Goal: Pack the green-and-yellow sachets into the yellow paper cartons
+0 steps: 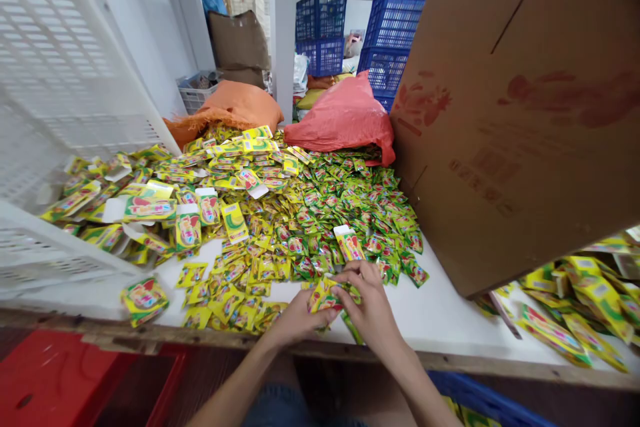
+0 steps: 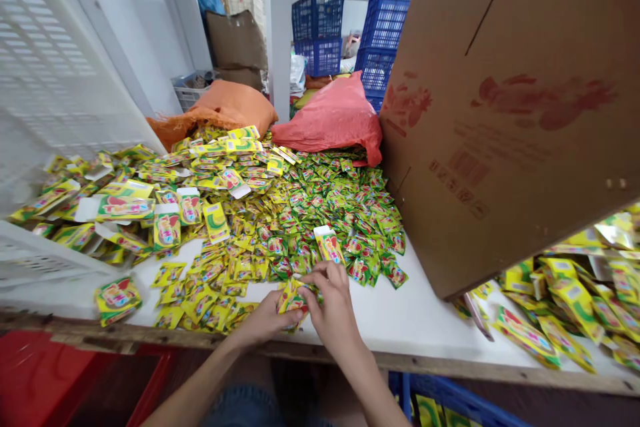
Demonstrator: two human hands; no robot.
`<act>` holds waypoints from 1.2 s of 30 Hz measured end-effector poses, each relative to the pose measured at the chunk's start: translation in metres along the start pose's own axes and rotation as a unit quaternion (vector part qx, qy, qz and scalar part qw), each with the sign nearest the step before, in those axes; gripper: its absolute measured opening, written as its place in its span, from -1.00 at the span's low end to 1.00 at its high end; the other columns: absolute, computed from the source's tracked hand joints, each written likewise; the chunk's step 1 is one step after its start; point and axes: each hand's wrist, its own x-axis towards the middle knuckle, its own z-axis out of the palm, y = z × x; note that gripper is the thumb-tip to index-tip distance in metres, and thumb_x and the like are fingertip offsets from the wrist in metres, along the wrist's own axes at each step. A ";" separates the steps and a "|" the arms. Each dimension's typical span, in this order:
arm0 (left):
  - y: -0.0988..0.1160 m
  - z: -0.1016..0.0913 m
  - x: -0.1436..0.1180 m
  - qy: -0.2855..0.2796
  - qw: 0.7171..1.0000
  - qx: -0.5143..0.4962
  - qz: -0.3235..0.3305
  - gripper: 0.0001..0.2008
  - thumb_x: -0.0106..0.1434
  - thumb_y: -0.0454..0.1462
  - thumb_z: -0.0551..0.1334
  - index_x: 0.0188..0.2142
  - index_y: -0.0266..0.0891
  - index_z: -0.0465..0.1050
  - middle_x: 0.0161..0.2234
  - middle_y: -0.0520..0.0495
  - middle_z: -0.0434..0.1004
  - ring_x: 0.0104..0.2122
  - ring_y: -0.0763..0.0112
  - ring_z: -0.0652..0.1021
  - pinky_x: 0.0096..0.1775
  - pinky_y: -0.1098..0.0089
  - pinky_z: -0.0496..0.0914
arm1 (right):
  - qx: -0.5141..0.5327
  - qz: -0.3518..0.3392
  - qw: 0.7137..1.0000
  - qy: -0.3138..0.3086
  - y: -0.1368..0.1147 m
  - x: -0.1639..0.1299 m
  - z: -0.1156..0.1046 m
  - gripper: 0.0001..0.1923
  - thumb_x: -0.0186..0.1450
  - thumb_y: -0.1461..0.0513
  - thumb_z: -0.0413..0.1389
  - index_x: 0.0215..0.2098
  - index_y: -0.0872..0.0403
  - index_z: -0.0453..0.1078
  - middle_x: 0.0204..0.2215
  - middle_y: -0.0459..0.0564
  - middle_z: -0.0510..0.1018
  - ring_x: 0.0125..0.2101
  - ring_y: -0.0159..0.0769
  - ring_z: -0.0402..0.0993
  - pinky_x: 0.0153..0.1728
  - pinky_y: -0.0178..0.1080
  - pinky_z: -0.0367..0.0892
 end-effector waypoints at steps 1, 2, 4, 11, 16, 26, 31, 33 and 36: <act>-0.003 0.000 0.001 0.003 1.000 0.006 0.009 -0.69 0.01 -0.21 0.31 -0.26 -0.34 0.42 -0.42 0.02 0.43 -0.40 0.44 0.38 -0.34 0.48 0.26 | -0.013 0.002 1.000 -0.003 0.002 -0.002 0.004 -0.88 0.22 0.22 0.06 -0.35 0.01 0.44 -0.24 0.05 0.36 -0.16 -0.15 0.26 -0.14 -0.10 0.21; -0.006 0.000 0.001 0.012 1.000 0.014 0.019 -0.69 -0.01 -0.24 0.32 -0.25 -0.33 0.43 -0.38 0.00 0.45 -0.36 0.40 0.39 -0.30 0.46 0.28 | -0.019 0.005 1.000 -0.010 0.003 -0.003 0.008 -0.88 0.21 0.22 0.07 -0.37 0.01 0.46 -0.21 0.06 0.35 -0.14 -0.13 0.24 -0.14 -0.10 0.20; -0.010 -0.001 0.000 0.038 0.998 0.029 0.034 -0.68 -0.06 -0.30 0.34 -0.25 -0.33 0.44 -0.32 -0.02 0.48 -0.28 0.33 0.41 -0.22 0.43 0.28 | -0.017 0.012 0.999 -0.037 0.005 -0.005 0.015 -0.86 0.22 0.21 0.06 -0.39 -0.02 0.48 -0.18 0.05 0.35 -0.10 -0.13 0.21 -0.12 -0.09 0.19; -0.007 -0.008 -0.006 0.090 0.993 0.028 0.067 -0.73 -0.03 -0.30 0.32 -0.28 -0.33 0.45 -0.35 -0.03 0.53 -0.30 0.31 0.46 -0.22 0.39 0.32 | 0.018 0.024 0.989 -0.142 0.001 -0.009 0.028 -0.76 0.25 0.15 0.02 -0.48 -0.04 0.49 -0.16 0.01 0.41 -0.08 -0.11 0.24 -0.09 -0.04 0.14; -0.008 -0.009 -0.007 0.097 0.993 0.015 0.061 -0.69 0.01 -0.27 0.31 -0.22 -0.31 0.38 -0.30 -0.07 0.52 -0.27 0.29 0.49 -0.20 0.38 0.34 | 0.173 0.096 0.980 -0.038 0.011 -0.028 0.045 -0.78 0.25 0.15 0.02 -0.14 0.01 0.32 -0.20 0.01 0.42 -0.15 -0.23 0.33 -0.12 -0.17 0.23; -0.004 -0.015 -0.025 0.174 0.976 0.086 0.093 -0.76 0.15 -0.27 0.21 -0.17 -0.20 0.28 -0.24 -0.06 0.47 -0.22 0.34 0.49 -0.16 0.38 0.35 | 0.237 0.099 0.966 0.005 0.024 -0.034 0.061 -0.81 0.25 0.18 0.02 -0.20 0.05 0.37 -0.28 0.00 0.49 -0.22 -0.26 0.40 -0.18 -0.25 0.29; 0.004 -0.023 -0.027 0.135 0.973 0.167 0.085 -0.85 0.17 -0.23 0.19 -0.32 -0.26 0.44 -0.33 -0.07 0.50 -0.28 0.32 0.49 -0.19 0.38 0.35 | 0.223 0.059 0.973 -0.031 0.018 -0.024 0.062 -0.78 0.29 0.20 -0.04 -0.26 0.03 0.44 -0.30 -0.02 0.49 -0.19 -0.27 0.39 -0.13 -0.24 0.26; 0.003 -0.020 -0.026 0.156 0.970 0.157 0.102 -0.84 0.17 -0.24 0.19 -0.27 -0.24 0.44 -0.24 -0.09 0.49 -0.20 0.30 0.48 -0.12 0.35 0.34 | 0.225 0.077 0.971 0.000 0.017 -0.025 0.063 -0.79 0.28 0.20 -0.02 -0.18 0.03 0.41 -0.31 -0.02 0.49 -0.22 -0.28 0.41 -0.17 -0.26 0.29; 0.002 -0.015 -0.027 0.183 0.970 0.107 0.123 -0.74 0.18 -0.26 0.17 -0.11 -0.20 0.36 -0.15 -0.12 0.48 -0.13 0.30 0.48 -0.07 0.29 0.34 | 0.233 0.097 0.967 0.042 0.018 -0.027 0.064 -0.70 0.27 0.20 0.00 -0.03 0.03 0.31 -0.30 -0.02 0.50 -0.26 -0.30 0.43 -0.24 -0.27 0.33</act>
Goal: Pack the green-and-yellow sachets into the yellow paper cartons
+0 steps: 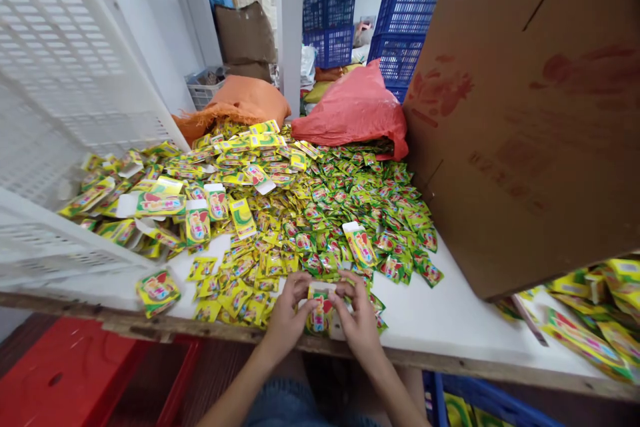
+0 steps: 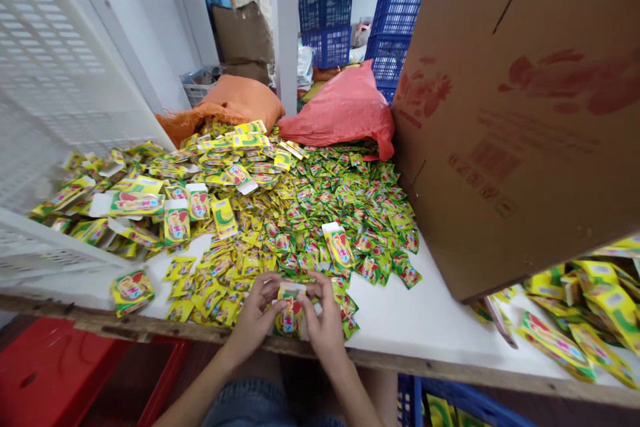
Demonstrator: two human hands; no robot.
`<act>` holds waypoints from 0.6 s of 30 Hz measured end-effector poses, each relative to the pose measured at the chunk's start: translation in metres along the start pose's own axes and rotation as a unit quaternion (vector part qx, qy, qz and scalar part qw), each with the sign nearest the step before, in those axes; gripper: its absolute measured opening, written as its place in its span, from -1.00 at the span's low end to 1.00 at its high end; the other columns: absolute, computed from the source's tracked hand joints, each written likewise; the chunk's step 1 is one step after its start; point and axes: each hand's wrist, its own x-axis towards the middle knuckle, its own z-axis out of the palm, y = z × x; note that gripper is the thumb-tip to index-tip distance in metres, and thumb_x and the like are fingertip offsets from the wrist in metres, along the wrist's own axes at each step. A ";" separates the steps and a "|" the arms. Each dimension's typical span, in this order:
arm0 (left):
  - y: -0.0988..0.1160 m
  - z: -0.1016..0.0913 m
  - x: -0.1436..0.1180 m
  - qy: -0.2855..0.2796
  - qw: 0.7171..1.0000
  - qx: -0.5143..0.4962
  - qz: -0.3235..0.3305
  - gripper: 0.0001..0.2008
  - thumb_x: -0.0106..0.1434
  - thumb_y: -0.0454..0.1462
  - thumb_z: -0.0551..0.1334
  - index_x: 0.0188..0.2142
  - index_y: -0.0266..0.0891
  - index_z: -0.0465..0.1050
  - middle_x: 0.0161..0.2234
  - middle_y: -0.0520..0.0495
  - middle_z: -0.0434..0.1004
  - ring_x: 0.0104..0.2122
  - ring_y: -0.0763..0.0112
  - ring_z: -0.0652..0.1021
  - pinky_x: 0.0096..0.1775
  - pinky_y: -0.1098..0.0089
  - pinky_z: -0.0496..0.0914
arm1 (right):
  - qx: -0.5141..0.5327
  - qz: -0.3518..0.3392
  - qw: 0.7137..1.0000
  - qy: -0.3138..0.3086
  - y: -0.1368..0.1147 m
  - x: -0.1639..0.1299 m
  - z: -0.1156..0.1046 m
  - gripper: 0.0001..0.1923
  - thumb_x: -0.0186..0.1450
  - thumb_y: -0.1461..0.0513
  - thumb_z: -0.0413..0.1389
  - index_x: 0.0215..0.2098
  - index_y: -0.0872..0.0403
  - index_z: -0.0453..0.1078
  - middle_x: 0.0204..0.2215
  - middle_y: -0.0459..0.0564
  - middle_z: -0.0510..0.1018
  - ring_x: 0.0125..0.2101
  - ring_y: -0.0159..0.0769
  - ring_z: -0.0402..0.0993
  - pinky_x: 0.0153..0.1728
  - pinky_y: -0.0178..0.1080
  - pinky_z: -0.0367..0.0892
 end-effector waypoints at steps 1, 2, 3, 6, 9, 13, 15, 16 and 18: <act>0.001 0.000 -0.001 -0.002 1.000 0.001 0.002 -0.74 0.19 -0.27 0.16 -0.10 -0.20 0.36 -0.15 -0.13 0.49 -0.13 0.29 0.49 -0.06 0.28 0.34 | -0.003 -0.012 1.000 -0.008 0.000 -0.001 -0.001 -0.72 0.27 0.21 0.00 -0.05 0.02 0.33 -0.29 -0.01 0.50 -0.25 -0.29 0.43 -0.22 -0.26 0.33; 0.002 0.000 -0.002 -0.009 1.000 0.015 0.007 -0.76 0.19 -0.27 0.16 -0.13 -0.20 0.39 -0.16 -0.13 0.51 -0.13 0.28 0.49 -0.05 0.28 0.33 | -0.008 -0.031 0.999 -0.025 -0.001 -0.001 -0.002 -0.75 0.27 0.21 0.00 -0.09 0.01 0.37 -0.27 -0.01 0.51 -0.23 -0.28 0.42 -0.19 -0.24 0.32; 0.004 -0.001 -0.002 -0.018 0.999 0.036 0.014 -0.80 0.18 -0.27 0.16 -0.19 -0.21 0.44 -0.16 -0.13 0.52 -0.12 0.27 0.48 -0.04 0.28 0.32 | -0.017 -0.050 0.998 -0.046 -0.002 -0.002 -0.004 -0.77 0.26 0.22 0.01 -0.14 0.00 0.40 -0.25 -0.01 0.51 -0.20 -0.27 0.42 -0.15 -0.21 0.31; 0.010 -0.004 -0.004 -0.023 0.996 0.081 0.026 -0.85 0.16 -0.27 0.19 -0.27 -0.20 0.50 -0.20 -0.10 0.55 -0.12 0.26 0.49 -0.02 0.29 0.31 | -0.041 -0.073 0.994 -0.070 -0.007 -0.002 -0.007 -0.80 0.24 0.22 0.05 -0.18 -0.02 0.43 -0.20 -0.01 0.51 -0.14 -0.24 0.40 -0.09 -0.17 0.29; 0.012 -0.003 -0.005 -0.002 0.997 0.074 0.020 -0.85 0.16 -0.27 0.19 -0.28 -0.20 0.50 -0.21 -0.09 0.56 -0.15 0.28 0.50 -0.05 0.31 0.33 | -0.054 -0.068 0.995 -0.055 -0.011 -0.003 -0.006 -0.80 0.25 0.23 0.02 -0.20 -0.01 0.44 -0.22 0.01 0.51 -0.16 -0.23 0.41 -0.10 -0.15 0.30; 0.010 0.002 -0.004 0.028 0.998 0.051 0.000 -0.85 0.16 -0.27 0.19 -0.30 -0.22 0.50 -0.27 -0.09 0.57 -0.22 0.29 0.52 -0.13 0.35 0.37 | -0.067 -0.048 0.996 -0.046 -0.015 0.000 -0.004 -0.82 0.25 0.22 0.01 -0.25 0.01 0.43 -0.29 0.00 0.53 -0.21 -0.24 0.42 -0.15 -0.19 0.30; 0.009 0.003 -0.001 0.039 0.998 0.045 -0.015 -0.86 0.14 -0.27 0.20 -0.32 -0.24 0.51 -0.32 -0.08 0.57 -0.28 0.31 0.53 -0.19 0.37 0.38 | -0.071 -0.025 0.996 -0.048 -0.018 0.003 -0.004 -0.83 0.25 0.20 0.02 -0.27 0.02 0.43 -0.33 -0.02 0.54 -0.27 -0.25 0.44 -0.20 -0.22 0.31; 0.009 0.003 0.001 0.042 0.998 0.041 -0.022 -0.86 0.13 -0.27 0.21 -0.32 -0.24 0.51 -0.34 -0.08 0.57 -0.30 0.31 0.53 -0.21 0.38 0.38 | -0.070 -0.012 0.996 -0.050 -0.019 0.004 -0.004 -0.83 0.24 0.19 0.02 -0.28 0.03 0.43 -0.35 -0.02 0.53 -0.30 -0.25 0.44 -0.23 -0.23 0.32; 0.010 0.004 0.005 0.049 0.998 0.029 -0.035 -0.86 0.11 -0.27 0.22 -0.34 -0.26 0.51 -0.37 -0.07 0.56 -0.33 0.32 0.52 -0.24 0.39 0.38 | -0.059 0.008 0.997 -0.052 -0.021 0.007 -0.004 -0.82 0.24 0.16 0.03 -0.30 0.05 0.42 -0.39 -0.04 0.53 -0.36 -0.27 0.44 -0.30 -0.26 0.32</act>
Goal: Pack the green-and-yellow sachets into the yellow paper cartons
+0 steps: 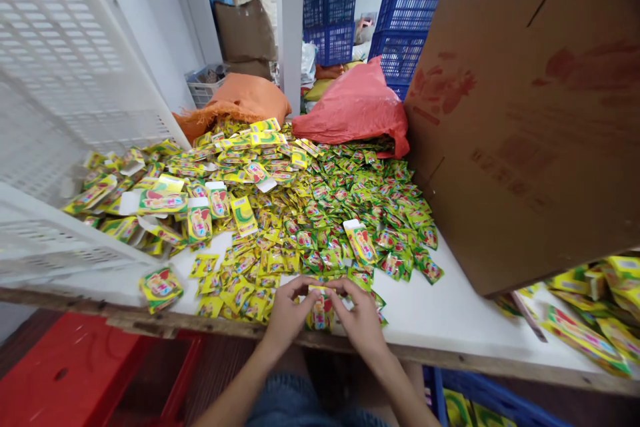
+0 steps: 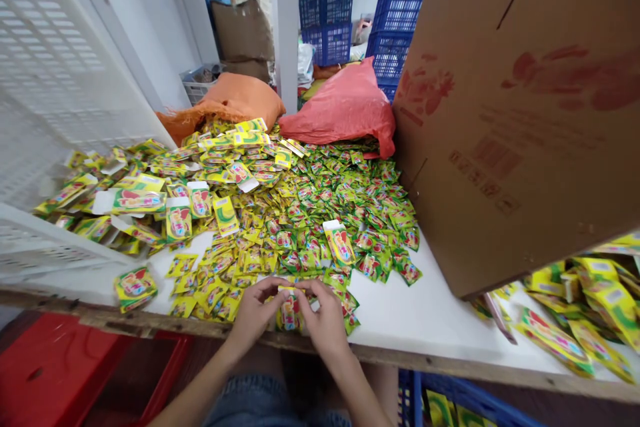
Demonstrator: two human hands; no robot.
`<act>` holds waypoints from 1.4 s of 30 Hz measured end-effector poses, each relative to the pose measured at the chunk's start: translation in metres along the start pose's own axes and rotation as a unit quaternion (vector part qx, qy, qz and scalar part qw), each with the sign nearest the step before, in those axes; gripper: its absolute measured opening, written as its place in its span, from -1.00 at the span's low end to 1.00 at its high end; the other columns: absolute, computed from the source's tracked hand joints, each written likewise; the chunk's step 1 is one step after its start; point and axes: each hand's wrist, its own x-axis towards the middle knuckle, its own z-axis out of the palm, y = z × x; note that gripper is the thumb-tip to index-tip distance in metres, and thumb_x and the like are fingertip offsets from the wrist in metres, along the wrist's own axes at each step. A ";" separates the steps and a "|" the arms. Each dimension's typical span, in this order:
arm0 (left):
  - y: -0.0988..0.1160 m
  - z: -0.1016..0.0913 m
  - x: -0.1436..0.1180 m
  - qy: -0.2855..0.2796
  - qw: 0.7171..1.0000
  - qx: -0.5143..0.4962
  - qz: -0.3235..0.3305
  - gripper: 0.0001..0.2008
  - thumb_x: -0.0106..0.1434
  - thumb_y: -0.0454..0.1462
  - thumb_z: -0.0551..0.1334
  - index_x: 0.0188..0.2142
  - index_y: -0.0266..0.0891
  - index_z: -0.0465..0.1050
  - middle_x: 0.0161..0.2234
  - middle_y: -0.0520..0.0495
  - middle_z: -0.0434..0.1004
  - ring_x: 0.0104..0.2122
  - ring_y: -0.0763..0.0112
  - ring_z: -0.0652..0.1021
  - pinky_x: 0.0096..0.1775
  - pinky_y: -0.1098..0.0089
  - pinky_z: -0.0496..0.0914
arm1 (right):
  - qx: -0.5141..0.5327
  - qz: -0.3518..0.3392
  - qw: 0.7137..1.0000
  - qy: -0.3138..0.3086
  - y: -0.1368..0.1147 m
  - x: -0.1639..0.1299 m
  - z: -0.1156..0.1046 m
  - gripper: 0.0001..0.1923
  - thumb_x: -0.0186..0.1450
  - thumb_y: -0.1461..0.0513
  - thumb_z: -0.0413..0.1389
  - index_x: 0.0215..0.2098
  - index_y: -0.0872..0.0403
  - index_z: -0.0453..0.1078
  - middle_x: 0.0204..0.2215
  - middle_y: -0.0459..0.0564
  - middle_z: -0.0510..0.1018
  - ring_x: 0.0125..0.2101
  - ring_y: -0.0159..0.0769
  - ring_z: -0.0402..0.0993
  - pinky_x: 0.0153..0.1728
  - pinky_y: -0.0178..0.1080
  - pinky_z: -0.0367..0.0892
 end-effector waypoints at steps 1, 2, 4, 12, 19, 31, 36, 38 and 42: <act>0.001 0.000 0.002 0.002 1.000 -0.007 -0.007 -0.86 0.11 -0.26 0.23 -0.36 -0.26 0.52 -0.38 -0.07 0.56 -0.34 0.32 0.52 -0.25 0.40 0.38 | 0.007 0.005 1.000 0.000 -0.001 0.001 0.000 -0.82 0.24 0.15 0.03 -0.31 0.05 0.42 -0.41 -0.04 0.53 -0.38 -0.28 0.43 -0.32 -0.27 0.32; 0.001 0.001 0.003 0.004 1.000 -0.012 -0.013 -0.86 0.10 -0.26 0.24 -0.37 -0.27 0.52 -0.39 -0.07 0.56 -0.35 0.32 0.52 -0.25 0.40 0.38 | 0.013 0.008 1.000 0.000 -0.001 0.002 0.000 -0.81 0.24 0.15 0.03 -0.32 0.06 0.42 -0.42 -0.04 0.53 -0.39 -0.28 0.43 -0.33 -0.28 0.32; 0.001 0.000 0.005 0.005 1.000 -0.015 -0.017 -0.86 0.10 -0.25 0.24 -0.39 -0.27 0.52 -0.41 -0.07 0.57 -0.35 0.32 0.52 -0.27 0.40 0.38 | 0.021 0.011 1.000 0.005 -0.002 0.003 0.000 -0.81 0.23 0.15 0.03 -0.34 0.07 0.42 -0.44 -0.04 0.53 -0.41 -0.28 0.43 -0.36 -0.29 0.32; -0.014 -0.009 -0.007 -0.044 0.997 0.020 0.055 -0.82 0.16 -0.22 0.21 -0.30 -0.20 0.56 -0.31 -0.11 0.57 -0.24 0.29 0.52 -0.15 0.33 0.37 | 0.053 -0.019 0.998 0.012 0.014 -0.014 0.005 -0.81 0.23 0.18 0.04 -0.25 0.01 0.46 -0.30 0.00 0.54 -0.23 -0.23 0.44 -0.18 -0.19 0.34; -0.002 -0.002 -0.013 -0.063 0.997 0.014 0.038 -0.70 0.17 -0.23 0.20 -0.08 -0.16 0.45 -0.15 -0.12 0.54 -0.14 0.27 0.50 -0.05 0.28 0.34 | 0.037 0.004 0.998 0.059 0.004 -0.027 -0.021 -0.76 0.24 0.14 -0.01 -0.28 0.02 0.47 -0.29 0.03 0.55 -0.22 -0.19 0.46 -0.17 -0.16 0.36; 0.007 -0.004 0.024 0.006 0.997 0.051 0.060 -0.82 0.19 -0.22 0.16 -0.26 -0.21 0.48 -0.29 -0.07 0.54 -0.28 0.34 0.50 -0.20 0.36 0.36 | -0.213 0.097 0.969 0.081 0.054 -0.020 -0.131 -0.54 0.12 -0.06 0.04 -0.14 0.04 0.37 -0.26 0.10 0.52 -0.31 -0.11 0.45 -0.31 -0.11 0.36; 0.007 -0.007 0.015 0.006 0.998 0.033 0.048 -0.82 0.17 -0.21 0.17 -0.27 -0.22 0.48 -0.31 -0.07 0.55 -0.29 0.35 0.51 -0.22 0.39 0.37 | -0.234 0.044 0.957 0.166 0.065 0.044 -0.044 -0.39 0.07 0.02 0.13 0.03 0.12 0.21 -0.14 0.17 0.42 -0.13 -0.02 0.31 -0.12 0.00 0.18; 0.003 -0.017 0.015 0.024 0.999 0.016 0.030 -0.80 0.16 -0.20 0.19 -0.26 -0.23 0.47 -0.32 -0.08 0.55 -0.29 0.34 0.51 -0.21 0.38 0.37 | -0.236 0.052 0.952 0.188 0.065 0.050 -0.032 -0.45 0.10 0.06 0.11 0.01 0.13 0.21 -0.21 0.14 0.44 -0.17 -0.03 0.31 -0.14 -0.01 0.16; -0.008 -0.022 0.019 0.018 0.997 -0.079 -0.013 -0.70 0.14 -0.19 0.22 -0.15 -0.26 0.38 -0.25 -0.13 0.52 -0.24 0.32 0.51 -0.17 0.32 0.39 | -0.235 0.020 0.951 0.198 0.056 0.042 -0.026 -0.50 0.16 0.08 0.04 0.03 0.10 0.17 -0.23 0.08 0.43 -0.19 -0.08 0.27 -0.14 -0.05 0.12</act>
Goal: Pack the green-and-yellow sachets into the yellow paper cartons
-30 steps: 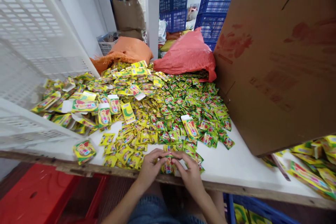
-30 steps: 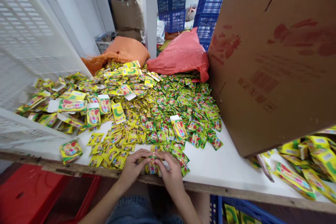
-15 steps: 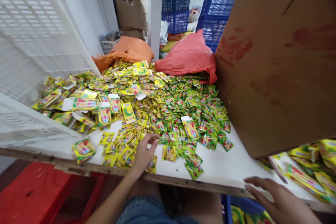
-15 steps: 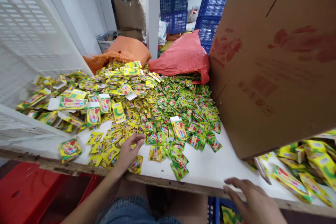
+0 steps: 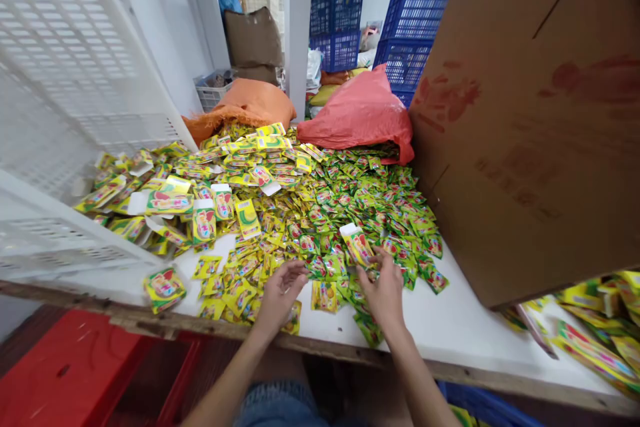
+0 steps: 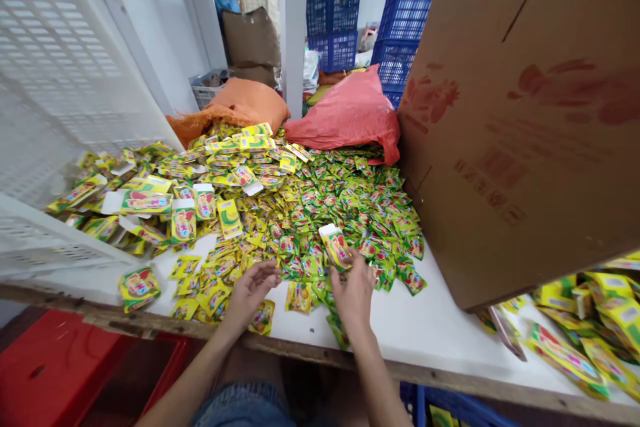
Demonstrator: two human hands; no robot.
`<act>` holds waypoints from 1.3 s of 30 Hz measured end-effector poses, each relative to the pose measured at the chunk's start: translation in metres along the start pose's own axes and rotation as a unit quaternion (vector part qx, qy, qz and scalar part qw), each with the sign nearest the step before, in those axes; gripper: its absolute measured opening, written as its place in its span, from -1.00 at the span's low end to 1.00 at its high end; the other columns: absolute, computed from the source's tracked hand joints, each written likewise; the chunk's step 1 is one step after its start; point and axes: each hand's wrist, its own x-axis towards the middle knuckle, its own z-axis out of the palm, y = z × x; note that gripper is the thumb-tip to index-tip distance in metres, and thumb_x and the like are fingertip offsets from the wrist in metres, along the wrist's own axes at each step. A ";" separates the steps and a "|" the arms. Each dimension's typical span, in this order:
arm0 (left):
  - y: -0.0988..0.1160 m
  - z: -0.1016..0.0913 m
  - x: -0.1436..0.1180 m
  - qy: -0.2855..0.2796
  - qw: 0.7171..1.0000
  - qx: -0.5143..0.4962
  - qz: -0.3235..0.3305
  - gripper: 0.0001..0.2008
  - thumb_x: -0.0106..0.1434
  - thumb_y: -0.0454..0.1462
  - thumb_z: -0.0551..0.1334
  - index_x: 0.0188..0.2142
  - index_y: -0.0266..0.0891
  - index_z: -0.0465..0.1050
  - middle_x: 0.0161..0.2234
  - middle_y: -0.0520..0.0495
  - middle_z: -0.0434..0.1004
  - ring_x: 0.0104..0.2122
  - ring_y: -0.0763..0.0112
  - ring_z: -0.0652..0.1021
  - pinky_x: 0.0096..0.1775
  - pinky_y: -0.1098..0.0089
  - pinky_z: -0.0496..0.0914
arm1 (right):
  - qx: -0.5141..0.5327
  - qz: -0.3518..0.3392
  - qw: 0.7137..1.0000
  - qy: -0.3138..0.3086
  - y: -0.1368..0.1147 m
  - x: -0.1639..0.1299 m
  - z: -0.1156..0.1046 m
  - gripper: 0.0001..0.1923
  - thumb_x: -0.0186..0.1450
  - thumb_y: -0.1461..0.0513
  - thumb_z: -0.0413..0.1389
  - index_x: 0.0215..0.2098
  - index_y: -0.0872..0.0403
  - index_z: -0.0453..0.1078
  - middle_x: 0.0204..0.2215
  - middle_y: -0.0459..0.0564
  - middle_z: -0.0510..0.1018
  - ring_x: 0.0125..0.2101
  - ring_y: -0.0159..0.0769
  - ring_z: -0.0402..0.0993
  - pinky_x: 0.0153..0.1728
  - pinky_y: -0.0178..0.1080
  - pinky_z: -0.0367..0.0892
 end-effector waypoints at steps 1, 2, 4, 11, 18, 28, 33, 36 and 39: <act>-0.003 0.003 0.001 -0.012 1.000 -0.019 -0.008 -0.68 0.13 -0.19 0.23 -0.12 -0.26 0.35 -0.22 -0.15 0.50 -0.23 0.31 0.51 -0.15 0.30 0.39 | -0.011 -0.008 1.000 0.000 -0.001 -0.001 0.000 -0.49 0.15 0.07 0.05 0.03 0.09 0.18 -0.19 0.10 0.41 -0.16 -0.07 0.25 -0.13 -0.04 0.11; -0.006 0.007 0.002 -0.025 0.999 -0.031 -0.015 -0.66 0.13 -0.20 0.23 -0.11 -0.27 0.34 -0.19 -0.16 0.49 -0.22 0.32 0.51 -0.14 0.29 0.39 | -0.026 -0.010 1.000 -0.002 0.000 -0.001 0.001 -0.48 0.14 0.05 0.06 0.02 0.08 0.19 -0.15 0.11 0.39 -0.13 -0.04 0.22 -0.13 -0.02 0.09; -0.010 0.014 0.004 -0.038 0.998 -0.039 -0.024 -0.66 0.12 -0.21 0.24 -0.11 -0.27 0.33 -0.18 -0.18 0.48 -0.22 0.32 0.51 -0.12 0.27 0.38 | -0.049 0.002 0.999 -0.019 0.005 0.002 0.005 -0.43 0.10 0.02 0.10 0.03 0.07 0.20 -0.11 0.14 0.37 -0.10 0.02 0.20 -0.13 0.02 0.07; -0.007 0.017 0.005 -0.014 0.995 -0.093 -0.037 -0.59 0.07 -0.16 0.28 -0.10 -0.28 0.34 -0.18 -0.20 0.49 -0.18 0.26 0.51 -0.09 0.24 0.36 | 0.022 0.034 0.999 0.004 -0.005 -0.001 0.007 -0.41 0.11 0.01 0.11 0.02 0.11 0.15 -0.12 0.15 0.37 -0.12 -0.03 0.25 -0.11 -0.01 0.09; -0.003 0.017 0.008 0.095 0.971 -0.207 -0.076 -0.61 0.04 -0.17 0.30 -0.17 -0.36 0.45 -0.33 -0.17 0.58 -0.27 0.21 0.56 -0.17 0.26 0.40 | 0.080 -0.084 0.979 -0.166 -0.051 -0.055 0.011 -0.64 0.18 0.03 0.07 -0.14 0.04 0.25 -0.18 0.06 0.40 -0.14 -0.12 0.28 -0.14 -0.13 0.16; -0.008 0.004 0.002 0.122 0.958 -0.241 -0.094 -0.59 -0.02 -0.22 0.35 -0.16 -0.32 0.44 -0.41 -0.09 0.59 -0.42 0.32 0.57 -0.30 0.33 0.43 | -0.111 -0.139 0.955 -0.237 -0.050 -0.042 0.016 -0.47 0.06 0.29 0.18 0.02 0.03 0.27 -0.12 0.10 0.44 -0.16 -0.03 0.28 -0.18 -0.07 0.11; -0.009 0.001 -0.003 0.096 0.965 -0.223 -0.098 -0.64 -0.01 -0.19 0.34 -0.21 -0.31 0.47 -0.39 -0.09 0.58 -0.39 0.34 0.56 -0.27 0.35 0.41 | 0.052 -0.034 0.968 -0.244 -0.034 -0.036 0.014 -0.89 0.07 0.23 0.17 -0.40 0.07 0.39 -0.48 -0.02 0.51 -0.39 -0.18 0.36 -0.29 -0.18 0.16; -0.009 0.001 -0.004 0.068 0.968 -0.213 -0.111 -0.63 -0.06 -0.16 0.36 -0.26 -0.32 0.48 -0.38 -0.12 0.58 -0.39 0.30 0.56 -0.31 0.35 0.41 | 0.185 0.094 0.963 -0.174 -0.016 -0.025 0.025 -0.72 0.15 0.03 0.05 -0.48 0.08 0.33 -0.62 -0.09 0.43 -0.57 -0.31 0.30 -0.49 -0.29 0.18; -0.011 0.002 -0.003 0.025 0.977 -0.178 -0.117 -0.65 -0.04 -0.13 0.34 -0.30 -0.33 0.49 -0.40 -0.12 0.57 -0.38 0.30 0.55 -0.31 0.36 0.40 | 0.186 0.130 0.966 -0.120 -0.006 -0.012 0.039 -0.62 0.16 -0.06 -0.01 -0.45 0.10 0.31 -0.62 -0.08 0.41 -0.59 -0.32 0.29 -0.52 -0.30 0.18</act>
